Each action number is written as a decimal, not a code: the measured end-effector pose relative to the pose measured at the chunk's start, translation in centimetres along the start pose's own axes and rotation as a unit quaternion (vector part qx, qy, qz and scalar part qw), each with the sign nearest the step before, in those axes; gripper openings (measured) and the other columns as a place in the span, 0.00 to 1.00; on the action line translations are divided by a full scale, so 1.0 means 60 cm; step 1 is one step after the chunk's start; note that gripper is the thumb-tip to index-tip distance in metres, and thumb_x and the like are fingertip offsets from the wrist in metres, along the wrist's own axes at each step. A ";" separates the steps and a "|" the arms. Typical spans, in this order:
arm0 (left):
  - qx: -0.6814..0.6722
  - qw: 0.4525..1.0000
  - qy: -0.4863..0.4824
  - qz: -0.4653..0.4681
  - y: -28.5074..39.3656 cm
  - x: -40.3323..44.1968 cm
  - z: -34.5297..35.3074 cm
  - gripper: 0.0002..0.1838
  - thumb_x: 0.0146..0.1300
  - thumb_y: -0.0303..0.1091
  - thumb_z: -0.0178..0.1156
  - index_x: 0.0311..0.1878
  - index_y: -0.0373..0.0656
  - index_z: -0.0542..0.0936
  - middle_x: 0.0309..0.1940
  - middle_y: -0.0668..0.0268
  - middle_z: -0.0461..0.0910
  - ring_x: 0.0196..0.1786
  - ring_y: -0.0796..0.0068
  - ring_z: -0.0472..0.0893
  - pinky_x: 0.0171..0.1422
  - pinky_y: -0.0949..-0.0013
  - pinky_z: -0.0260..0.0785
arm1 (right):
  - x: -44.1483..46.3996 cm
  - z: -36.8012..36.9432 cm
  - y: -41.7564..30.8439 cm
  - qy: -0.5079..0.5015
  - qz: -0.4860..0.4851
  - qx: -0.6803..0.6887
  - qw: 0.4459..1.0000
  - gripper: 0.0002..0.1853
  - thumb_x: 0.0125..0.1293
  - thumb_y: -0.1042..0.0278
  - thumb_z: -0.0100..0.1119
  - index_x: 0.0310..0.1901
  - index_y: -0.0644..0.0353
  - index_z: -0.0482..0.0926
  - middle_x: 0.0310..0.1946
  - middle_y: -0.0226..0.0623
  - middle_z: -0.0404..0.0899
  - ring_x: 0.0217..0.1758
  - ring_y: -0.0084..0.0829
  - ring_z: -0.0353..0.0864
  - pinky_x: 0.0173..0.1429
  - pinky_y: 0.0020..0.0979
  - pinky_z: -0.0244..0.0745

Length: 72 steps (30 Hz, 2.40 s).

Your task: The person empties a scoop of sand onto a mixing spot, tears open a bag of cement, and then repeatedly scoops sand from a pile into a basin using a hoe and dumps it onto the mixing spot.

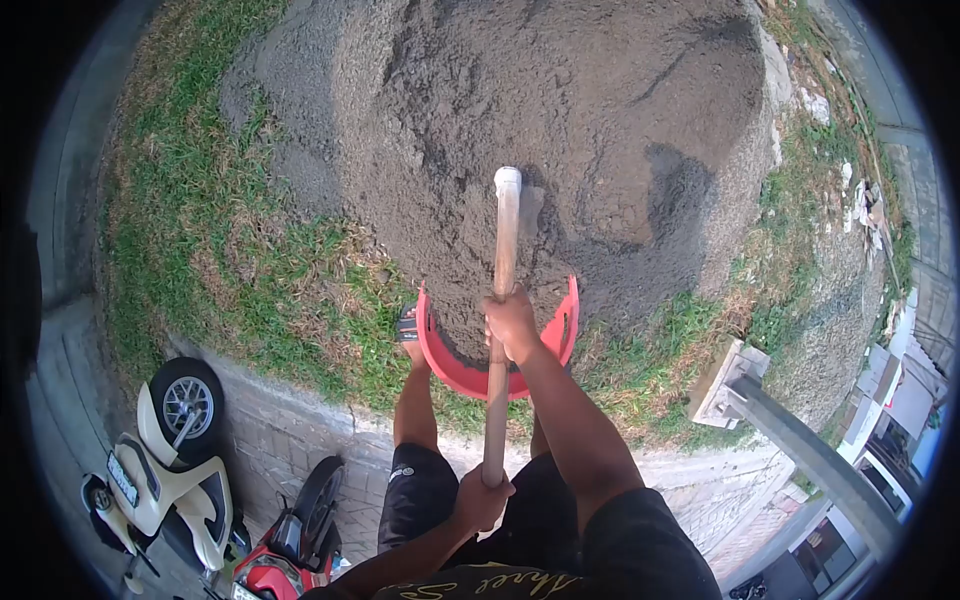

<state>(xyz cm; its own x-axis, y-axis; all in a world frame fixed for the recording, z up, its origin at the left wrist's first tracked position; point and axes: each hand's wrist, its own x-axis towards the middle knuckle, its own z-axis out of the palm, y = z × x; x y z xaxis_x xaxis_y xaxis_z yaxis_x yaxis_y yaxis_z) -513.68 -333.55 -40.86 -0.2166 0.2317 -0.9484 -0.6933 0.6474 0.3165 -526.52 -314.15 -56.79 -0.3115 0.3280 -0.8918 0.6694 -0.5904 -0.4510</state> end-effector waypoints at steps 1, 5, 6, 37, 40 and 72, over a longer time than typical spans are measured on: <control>-0.003 1.000 -0.001 -0.004 -0.017 -0.010 -0.008 0.07 0.51 0.24 0.64 0.30 0.40 0.74 0.23 0.67 0.75 0.28 0.77 0.75 0.35 0.68 0.68 | -0.006 -0.011 0.036 0.003 0.027 0.002 1.000 0.13 0.61 0.74 0.56 0.41 0.57 0.62 0.19 0.32 0.66 0.13 0.26 0.67 0.15 0.33 0.66; 0.022 0.993 -0.073 -0.085 -0.104 -0.082 -0.029 0.10 0.54 0.31 0.62 0.38 0.39 0.75 0.26 0.59 0.78 0.30 0.63 0.80 0.39 0.61 0.73 | -0.061 -0.031 0.167 0.032 0.106 0.023 0.994 0.15 0.61 0.75 0.58 0.42 0.57 0.61 0.20 0.33 0.67 0.13 0.27 0.68 0.15 0.35 0.68; 0.129 0.989 -0.058 -0.036 -0.114 -0.092 -0.030 0.11 0.54 0.33 0.62 0.39 0.40 0.76 0.27 0.59 0.79 0.32 0.60 0.81 0.41 0.60 0.73 | -0.078 -0.036 0.195 0.050 0.105 0.005 0.993 0.12 0.61 0.76 0.56 0.40 0.57 0.63 0.19 0.31 0.66 0.14 0.26 0.68 0.15 0.34 0.67; 0.311 0.946 0.000 0.087 -0.032 -0.125 -0.086 0.14 0.50 0.32 0.63 0.37 0.34 0.78 0.28 0.49 0.81 0.38 0.51 0.84 0.42 0.59 0.76 | -0.152 -0.037 0.061 0.035 0.027 0.147 0.988 0.14 0.60 0.77 0.53 0.43 0.56 0.59 0.22 0.33 0.67 0.15 0.27 0.69 0.16 0.33 0.69; 0.297 0.953 0.007 0.064 -0.010 -0.124 -0.066 0.14 0.49 0.32 0.63 0.39 0.34 0.78 0.28 0.49 0.81 0.37 0.51 0.84 0.42 0.59 0.76 | -0.179 -0.046 -0.018 0.022 0.004 0.152 0.988 0.15 0.60 0.77 0.53 0.43 0.57 0.59 0.22 0.33 0.68 0.15 0.26 0.70 0.16 0.33 0.69; 0.632 0.440 0.160 0.618 0.302 0.111 -0.065 0.17 0.55 0.31 0.64 0.49 0.47 0.76 0.48 0.61 0.76 0.55 0.59 0.75 0.61 0.52 0.64 | 0.109 -0.411 0.434 0.210 0.098 -0.121 0.965 0.23 0.63 0.46 0.60 0.42 0.62 0.78 0.33 0.45 0.82 0.32 0.38 0.82 0.39 0.37 0.77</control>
<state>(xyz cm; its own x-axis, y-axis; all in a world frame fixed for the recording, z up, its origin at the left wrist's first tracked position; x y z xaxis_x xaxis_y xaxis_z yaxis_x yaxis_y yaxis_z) -530.35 -323.10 -41.49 -0.1172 0.9903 0.0742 0.9815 0.1041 0.1610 -494.50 -309.16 -73.47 0.1036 0.5285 -0.8426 0.8419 -0.4977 -0.2087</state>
